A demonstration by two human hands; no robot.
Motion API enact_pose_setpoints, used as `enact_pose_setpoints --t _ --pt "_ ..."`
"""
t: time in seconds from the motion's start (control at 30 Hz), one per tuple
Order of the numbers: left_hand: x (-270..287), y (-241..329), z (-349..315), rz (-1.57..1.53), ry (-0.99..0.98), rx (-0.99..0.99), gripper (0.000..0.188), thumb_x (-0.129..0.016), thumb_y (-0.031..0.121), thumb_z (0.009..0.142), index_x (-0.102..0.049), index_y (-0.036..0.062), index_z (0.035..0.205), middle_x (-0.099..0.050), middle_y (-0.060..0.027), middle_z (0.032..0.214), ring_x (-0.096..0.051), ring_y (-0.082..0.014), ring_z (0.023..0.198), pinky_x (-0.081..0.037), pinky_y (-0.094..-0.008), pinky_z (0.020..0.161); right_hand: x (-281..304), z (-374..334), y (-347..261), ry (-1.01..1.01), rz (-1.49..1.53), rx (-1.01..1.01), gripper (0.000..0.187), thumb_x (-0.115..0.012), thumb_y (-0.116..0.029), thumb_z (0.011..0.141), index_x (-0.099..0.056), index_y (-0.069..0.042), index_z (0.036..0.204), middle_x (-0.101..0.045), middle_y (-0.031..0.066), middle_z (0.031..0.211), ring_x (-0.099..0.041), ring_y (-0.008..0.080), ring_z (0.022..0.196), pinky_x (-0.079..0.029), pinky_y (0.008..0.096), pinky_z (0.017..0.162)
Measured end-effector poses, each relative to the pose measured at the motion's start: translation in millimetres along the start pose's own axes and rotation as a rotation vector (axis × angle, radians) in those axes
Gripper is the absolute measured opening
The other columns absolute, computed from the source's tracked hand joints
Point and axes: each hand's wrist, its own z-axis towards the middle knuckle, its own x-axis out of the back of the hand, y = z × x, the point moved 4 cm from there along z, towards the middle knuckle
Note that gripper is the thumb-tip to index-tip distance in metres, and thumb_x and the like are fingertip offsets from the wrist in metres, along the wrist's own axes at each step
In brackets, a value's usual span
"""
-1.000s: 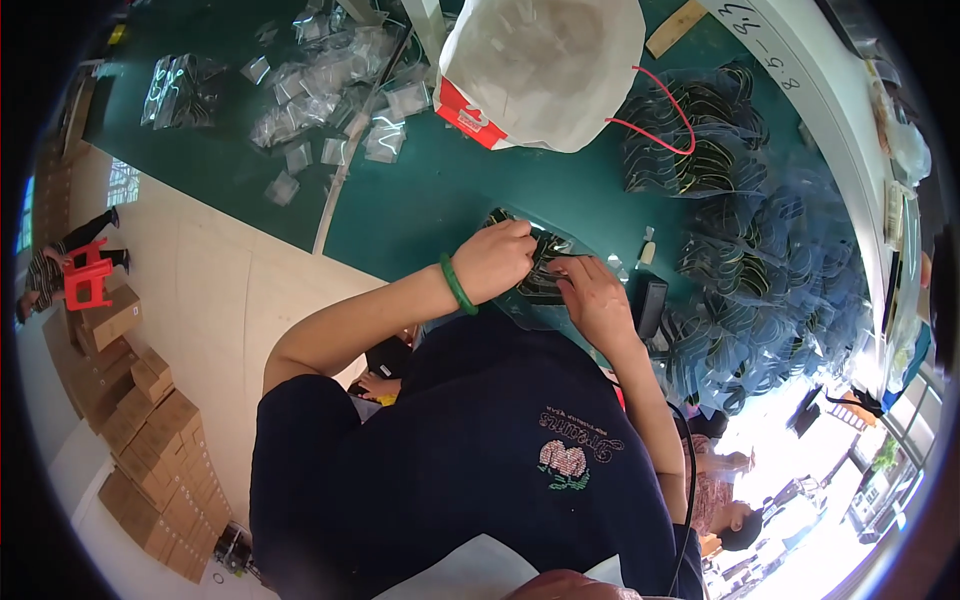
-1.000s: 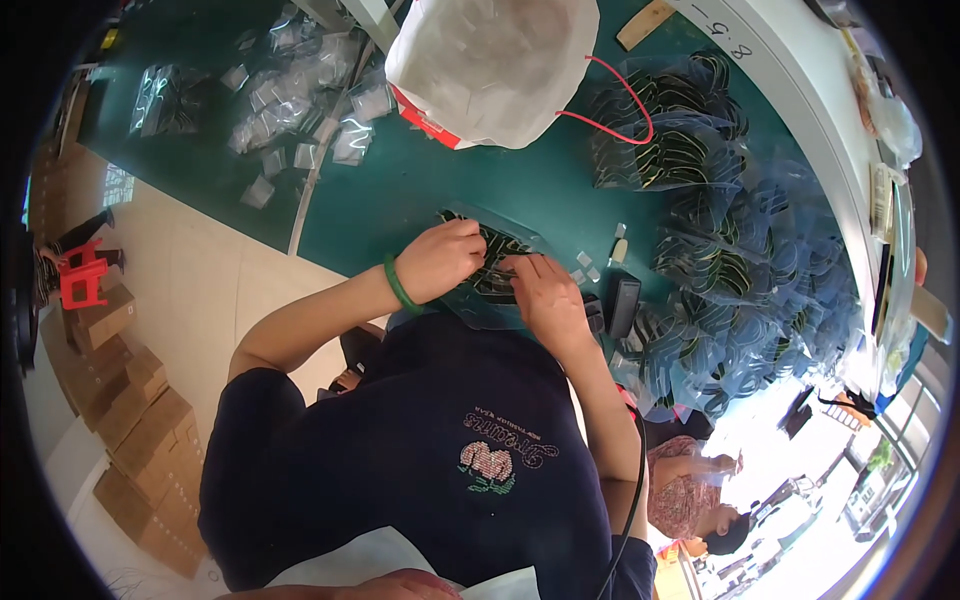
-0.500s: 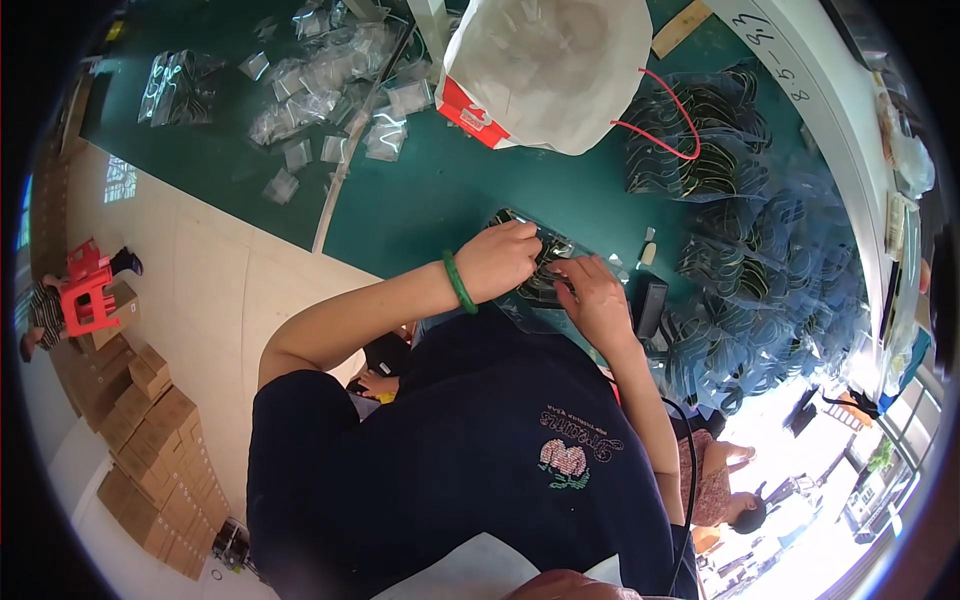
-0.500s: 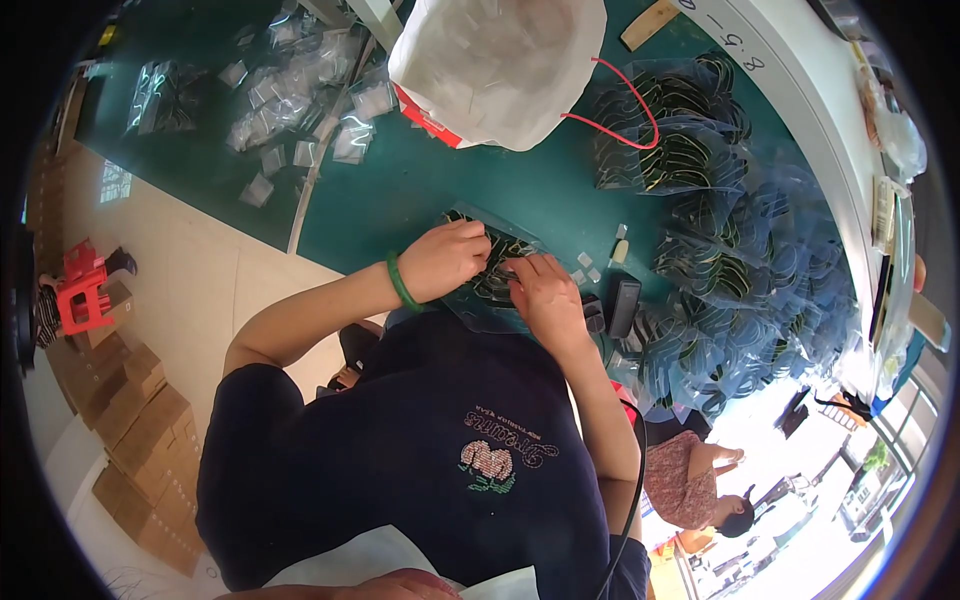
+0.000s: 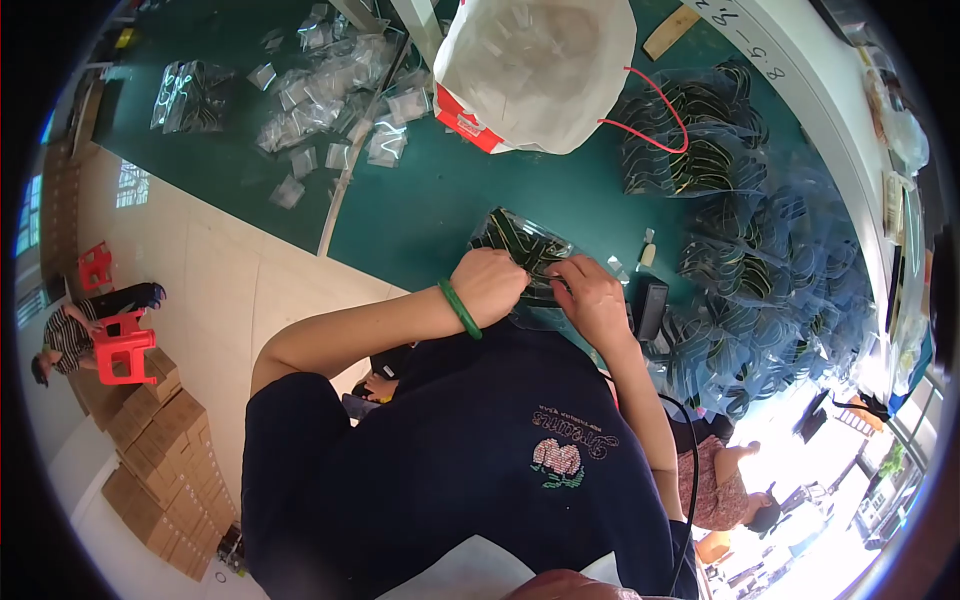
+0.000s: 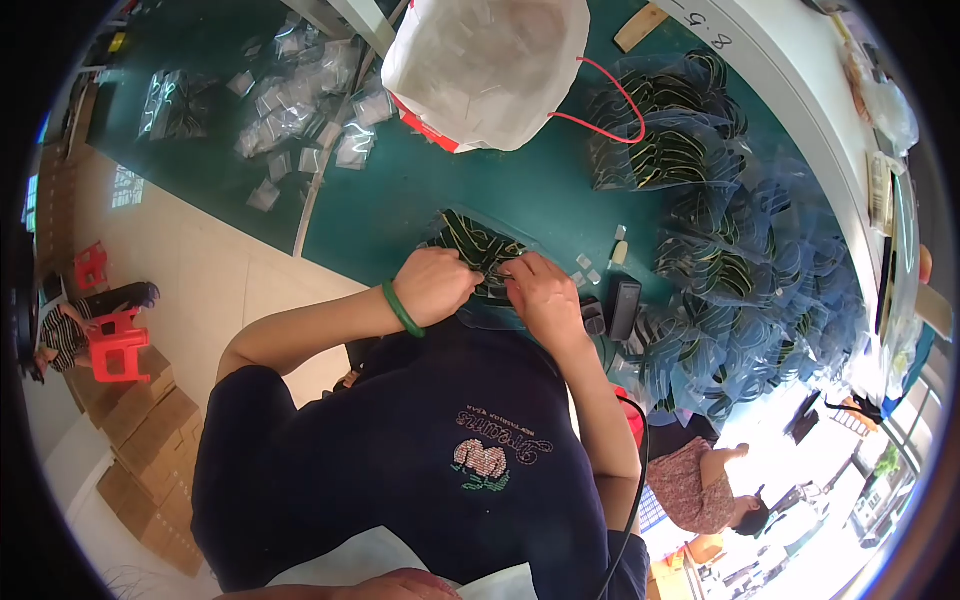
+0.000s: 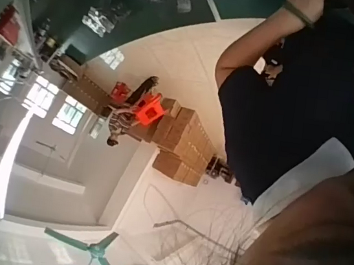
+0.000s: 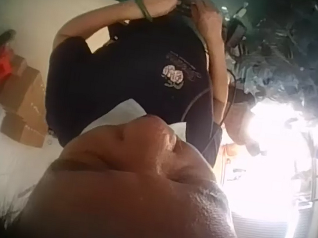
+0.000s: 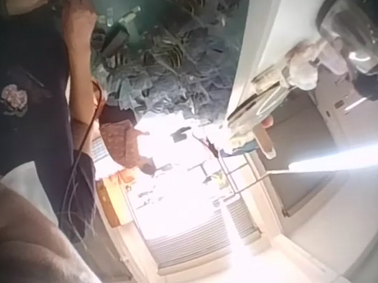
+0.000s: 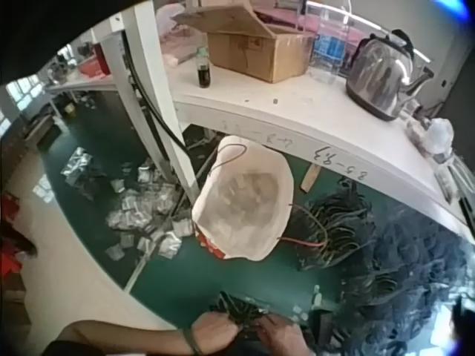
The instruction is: The recorder is picking up small components from a table and placing them into individual clear plastic bags.
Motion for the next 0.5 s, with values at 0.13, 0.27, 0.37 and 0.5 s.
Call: enact_pose_setpoints --t 0.13,0.27,0.37,0.5 --pt "-1.3 -3.6 3.1 -0.280 -0.254 0.238 0.033 -0.070 0.019 0.095 -0.079 0.0045 0.123 -0.081 -0.0153 0.106 -0.078 -0.0348 0.100 -0.061 -0.0492 0.087 -3.4 -0.9 4.5 0.043 0.021 0.005 0.024 -0.077 -0.003 0.087 -0.072 -0.010 0.110 -0.069 0.0099 0.103 -0.071 0.0337 0.098 -0.060 0.0459 0.085" --pt "-30.8 -23.2 5.6 -0.665 -0.156 0.201 0.044 -0.068 0.011 0.095 -0.073 0.0026 0.138 -0.079 -0.0204 0.124 -0.080 -0.0328 0.092 -0.063 -0.0447 0.085 0.1 -2.7 5.4 0.065 0.067 0.043 0.023 -0.076 -0.002 0.088 -0.072 -0.009 0.109 -0.069 0.0108 0.102 -0.072 0.0340 0.096 -0.060 0.0458 0.084" --pt "-25.3 -21.9 7.4 -0.935 -0.361 0.446 0.048 -0.066 0.008 0.095 -0.064 0.0001 0.142 -0.077 -0.0172 0.133 -0.081 -0.0282 0.084 -0.063 -0.0415 0.083 1.4 -7.0 8.1 0.065 0.079 0.062 0.023 -0.074 -0.002 0.089 -0.072 -0.009 0.111 -0.069 0.0116 0.101 -0.072 0.0341 0.095 -0.060 0.0448 0.082" --pt "-27.5 -16.3 9.8 -0.907 -0.386 0.401 0.045 -0.065 0.010 0.098 -0.055 -0.0015 0.141 -0.076 -0.0149 0.137 -0.080 -0.0252 0.079 -0.063 -0.0396 0.080 2.8 -10.0 5.5 -0.015 0.077 0.056 0.027 -0.069 -0.001 0.091 -0.070 -0.008 0.117 -0.070 0.0112 0.101 -0.073 0.0336 0.095 -0.061 0.0430 0.082"
